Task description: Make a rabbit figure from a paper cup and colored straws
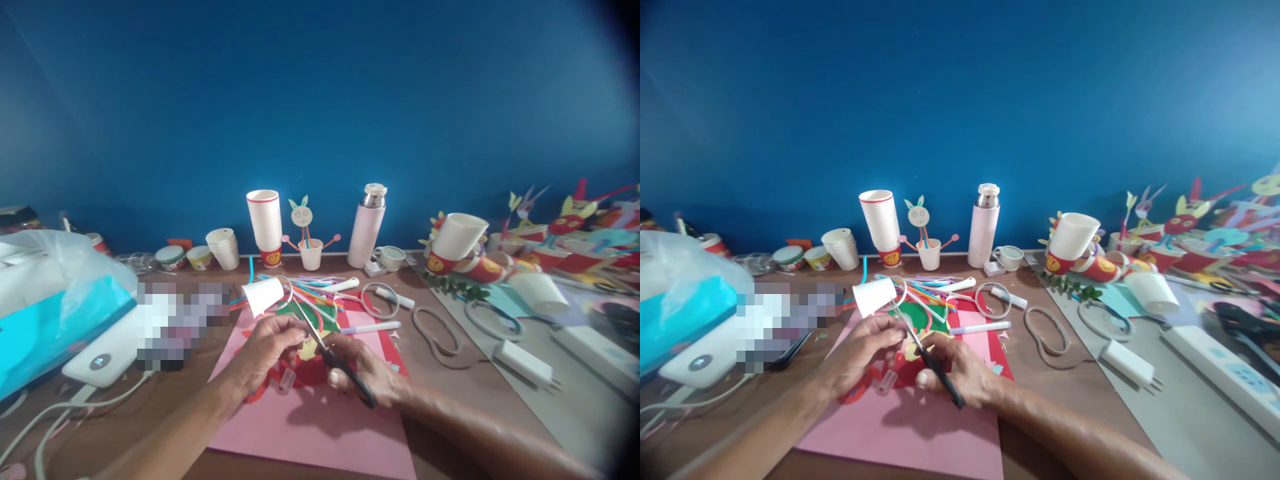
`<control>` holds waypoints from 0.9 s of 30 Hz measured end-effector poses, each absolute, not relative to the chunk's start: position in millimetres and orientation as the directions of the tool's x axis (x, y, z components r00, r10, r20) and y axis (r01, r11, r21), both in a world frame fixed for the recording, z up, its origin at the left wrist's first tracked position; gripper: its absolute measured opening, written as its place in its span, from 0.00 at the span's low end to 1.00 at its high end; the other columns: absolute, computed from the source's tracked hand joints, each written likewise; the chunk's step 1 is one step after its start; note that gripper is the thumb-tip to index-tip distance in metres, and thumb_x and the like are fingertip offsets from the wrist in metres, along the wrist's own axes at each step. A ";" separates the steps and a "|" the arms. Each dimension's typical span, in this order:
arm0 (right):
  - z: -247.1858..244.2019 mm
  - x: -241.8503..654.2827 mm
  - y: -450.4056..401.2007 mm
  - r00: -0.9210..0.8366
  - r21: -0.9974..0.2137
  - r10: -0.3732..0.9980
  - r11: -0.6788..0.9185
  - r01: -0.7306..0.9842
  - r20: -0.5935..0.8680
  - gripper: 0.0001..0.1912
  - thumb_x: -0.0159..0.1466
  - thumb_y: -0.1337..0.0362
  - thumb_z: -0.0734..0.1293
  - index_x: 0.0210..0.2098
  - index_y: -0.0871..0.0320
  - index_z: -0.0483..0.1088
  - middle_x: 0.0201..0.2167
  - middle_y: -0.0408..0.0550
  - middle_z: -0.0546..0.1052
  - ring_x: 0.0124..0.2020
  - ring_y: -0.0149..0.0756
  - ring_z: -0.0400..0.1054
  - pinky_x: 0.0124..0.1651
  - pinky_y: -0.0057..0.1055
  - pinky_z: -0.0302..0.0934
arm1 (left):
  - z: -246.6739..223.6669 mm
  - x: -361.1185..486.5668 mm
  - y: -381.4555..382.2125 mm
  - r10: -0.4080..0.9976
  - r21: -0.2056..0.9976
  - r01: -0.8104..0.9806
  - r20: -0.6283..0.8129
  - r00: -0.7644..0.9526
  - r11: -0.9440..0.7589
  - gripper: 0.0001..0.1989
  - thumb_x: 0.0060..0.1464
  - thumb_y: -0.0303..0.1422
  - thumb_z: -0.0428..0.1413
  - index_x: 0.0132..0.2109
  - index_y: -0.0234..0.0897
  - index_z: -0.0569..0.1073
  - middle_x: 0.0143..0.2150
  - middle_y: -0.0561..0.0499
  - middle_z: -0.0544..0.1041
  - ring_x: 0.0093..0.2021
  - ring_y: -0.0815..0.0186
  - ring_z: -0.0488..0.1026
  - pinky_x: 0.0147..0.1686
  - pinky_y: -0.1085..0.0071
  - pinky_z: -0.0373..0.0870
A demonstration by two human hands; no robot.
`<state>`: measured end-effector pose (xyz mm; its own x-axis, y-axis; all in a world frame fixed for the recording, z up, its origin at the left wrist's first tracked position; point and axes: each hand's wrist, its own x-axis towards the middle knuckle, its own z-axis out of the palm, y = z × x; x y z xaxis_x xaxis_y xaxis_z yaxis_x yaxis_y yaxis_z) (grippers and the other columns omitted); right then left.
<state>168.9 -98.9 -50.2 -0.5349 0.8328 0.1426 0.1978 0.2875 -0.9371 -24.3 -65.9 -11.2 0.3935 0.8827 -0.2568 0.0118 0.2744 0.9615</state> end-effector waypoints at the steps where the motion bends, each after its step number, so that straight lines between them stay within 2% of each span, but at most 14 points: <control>1: -50.3 169.1 -98.7 -0.533 -0.934 0.834 0.294 0.203 0.146 0.22 0.57 0.48 0.63 0.41 0.60 0.64 0.28 0.43 0.65 0.27 0.29 0.57 0.29 0.26 0.55 | -10.7 -23.9 -66.3 0.882 0.960 0.012 -0.260 0.394 0.278 0.04 0.45 0.30 0.56 0.28 0.32 0.70 0.20 0.54 0.68 0.17 0.75 0.62 0.17 0.77 0.60; 7: -47.5 168.0 -98.6 -0.526 -0.928 0.838 0.301 0.221 0.146 0.23 0.57 0.47 0.63 0.40 0.60 0.65 0.29 0.44 0.66 0.28 0.30 0.59 0.30 0.27 0.56 | -9.5 -23.2 -67.1 0.873 0.954 0.011 -0.280 0.399 0.301 0.05 0.43 0.30 0.56 0.26 0.33 0.69 0.20 0.54 0.69 0.17 0.75 0.62 0.15 0.77 0.60; 17: -48.4 165.9 -99.5 -0.525 -0.962 0.846 0.210 0.174 0.089 0.26 0.54 0.44 0.64 0.39 0.61 0.64 0.22 0.39 0.62 0.21 0.25 0.55 0.23 0.23 0.52 | -8.3 -23.4 -67.8 0.866 0.946 0.000 -0.296 0.402 0.323 0.04 0.44 0.30 0.56 0.25 0.34 0.68 0.17 0.56 0.67 0.14 0.75 0.61 0.14 0.77 0.59; 27: -47.5 165.6 -100.1 -0.511 -0.975 0.859 0.140 0.171 0.034 0.26 0.52 0.45 0.66 0.37 0.60 0.63 0.20 0.37 0.61 0.18 0.23 0.53 0.19 0.21 0.49 | -14.1 -26.4 -63.7 0.870 0.953 0.016 -0.284 0.402 0.303 0.04 0.42 0.30 0.57 0.26 0.32 0.70 0.19 0.55 0.67 0.18 0.74 0.62 0.18 0.77 0.60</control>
